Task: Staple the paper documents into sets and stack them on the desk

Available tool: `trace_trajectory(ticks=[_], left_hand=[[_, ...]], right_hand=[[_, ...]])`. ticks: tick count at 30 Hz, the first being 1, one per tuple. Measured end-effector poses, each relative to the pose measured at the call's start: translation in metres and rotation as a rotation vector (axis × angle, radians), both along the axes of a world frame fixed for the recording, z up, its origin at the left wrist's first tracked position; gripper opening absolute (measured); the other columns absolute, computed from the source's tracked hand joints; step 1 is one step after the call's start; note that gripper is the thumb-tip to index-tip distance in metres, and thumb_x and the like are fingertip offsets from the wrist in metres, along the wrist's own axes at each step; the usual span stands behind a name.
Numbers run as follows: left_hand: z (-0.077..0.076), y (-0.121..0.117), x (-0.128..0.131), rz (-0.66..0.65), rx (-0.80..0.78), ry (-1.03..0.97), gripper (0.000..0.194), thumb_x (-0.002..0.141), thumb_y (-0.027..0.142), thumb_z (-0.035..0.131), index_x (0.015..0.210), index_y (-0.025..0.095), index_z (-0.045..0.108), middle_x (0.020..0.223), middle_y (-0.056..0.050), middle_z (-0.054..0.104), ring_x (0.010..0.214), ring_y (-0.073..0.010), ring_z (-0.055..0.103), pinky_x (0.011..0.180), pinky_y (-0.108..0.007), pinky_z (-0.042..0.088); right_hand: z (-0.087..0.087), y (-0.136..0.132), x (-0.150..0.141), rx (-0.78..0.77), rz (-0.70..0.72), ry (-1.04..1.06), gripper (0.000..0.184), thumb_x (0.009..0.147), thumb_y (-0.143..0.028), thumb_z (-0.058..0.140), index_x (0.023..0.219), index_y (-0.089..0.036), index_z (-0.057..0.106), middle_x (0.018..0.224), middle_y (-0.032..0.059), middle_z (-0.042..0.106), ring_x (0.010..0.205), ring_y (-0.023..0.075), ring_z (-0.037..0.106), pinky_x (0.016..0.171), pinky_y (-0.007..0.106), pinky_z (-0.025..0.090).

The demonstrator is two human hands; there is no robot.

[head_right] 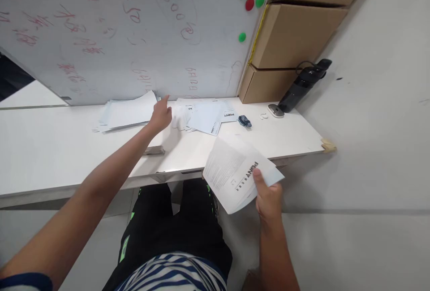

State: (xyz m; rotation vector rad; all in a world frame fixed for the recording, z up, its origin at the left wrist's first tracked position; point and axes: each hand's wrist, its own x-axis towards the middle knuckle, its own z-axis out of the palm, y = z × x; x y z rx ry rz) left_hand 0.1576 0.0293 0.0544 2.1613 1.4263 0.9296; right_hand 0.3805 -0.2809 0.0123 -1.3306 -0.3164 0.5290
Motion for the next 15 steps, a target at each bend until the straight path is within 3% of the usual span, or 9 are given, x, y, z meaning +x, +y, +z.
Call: trace_trajectory(ticks=[2, 4, 6, 9, 12, 15], left_hand=[[0.013, -0.048, -0.012, -0.218, -0.089, -0.18, 0.057, 0.092, 0.037, 0.047, 0.144, 0.019, 0.032, 0.14, -0.016, 0.047, 0.132, -0.0285, 0.04, 0.106, -0.049, 0.034], [0.02, -0.1, -0.024, -0.527, -0.316, -0.26, 0.063, 0.091, 0.043, 0.051, 0.146, 0.024, 0.028, 0.139, -0.014, 0.049, 0.128, -0.027, 0.047, 0.099, -0.044, 0.044], [0.022, -0.142, -0.036, -0.663, -0.481, -0.329, 0.064, 0.086, 0.044, 0.058, 0.143, 0.026, 0.033, 0.136, -0.014, 0.052, 0.124, -0.0272, 0.051, 0.094, -0.042, 0.049], [0.02, -0.174, -0.055, -0.541, -0.489, -0.48, 0.047, 0.085, 0.042, 0.06, 0.127, 0.022, 0.05, 0.129, -0.011, 0.058, 0.119, -0.0249, 0.055, 0.095, -0.039, 0.049], [0.02, -0.179, -0.075, -0.35, -0.424, -0.621, 0.036, 0.083, 0.041, 0.063, 0.11, 0.018, 0.057, 0.115, -0.01, 0.065, 0.11, -0.0236, 0.061, 0.091, -0.04, 0.05], [0.024, -0.177, -0.093, -0.24, -0.4, -0.697, 0.034, 0.08, 0.041, 0.066, 0.102, 0.017, 0.057, 0.104, -0.009, 0.068, 0.098, -0.0222, 0.065, 0.084, -0.039, 0.053]], right_hand=[[0.012, 0.011, -0.007, -0.003, 0.13, -0.035, 0.047, 0.063, -0.038, 0.081, 0.102, -0.014, 0.069, 0.103, 0.0102, 0.072, 0.092, 0.0264, 0.068, 0.084, 0.044, 0.057], [0.028, 0.023, -0.015, -0.015, 0.257, -0.108, 0.045, 0.062, -0.039, 0.082, 0.099, -0.015, 0.07, 0.098, 0.0091, 0.074, 0.089, 0.0269, 0.069, 0.08, 0.043, 0.058], [0.047, 0.037, -0.024, -0.011, 0.374, -0.209, 0.043, 0.061, -0.039, 0.082, 0.096, -0.016, 0.072, 0.092, 0.0076, 0.074, 0.086, 0.0275, 0.069, 0.077, 0.043, 0.058], [0.075, 0.058, -0.042, 0.03, 0.478, -0.36, 0.038, 0.06, -0.04, 0.083, 0.089, -0.017, 0.073, 0.086, 0.0059, 0.074, 0.086, 0.0281, 0.068, 0.077, 0.044, 0.057], [0.095, 0.076, -0.065, 0.045, 0.509, -0.454, 0.034, 0.063, -0.043, 0.08, 0.084, -0.017, 0.072, 0.081, 0.0054, 0.073, 0.086, 0.0278, 0.068, 0.078, 0.044, 0.056], [0.101, 0.087, -0.087, 0.045, 0.593, -0.47, 0.04, 0.067, -0.048, 0.076, 0.091, -0.016, 0.071, 0.087, 0.0074, 0.074, 0.086, 0.0267, 0.068, 0.078, 0.045, 0.056]])
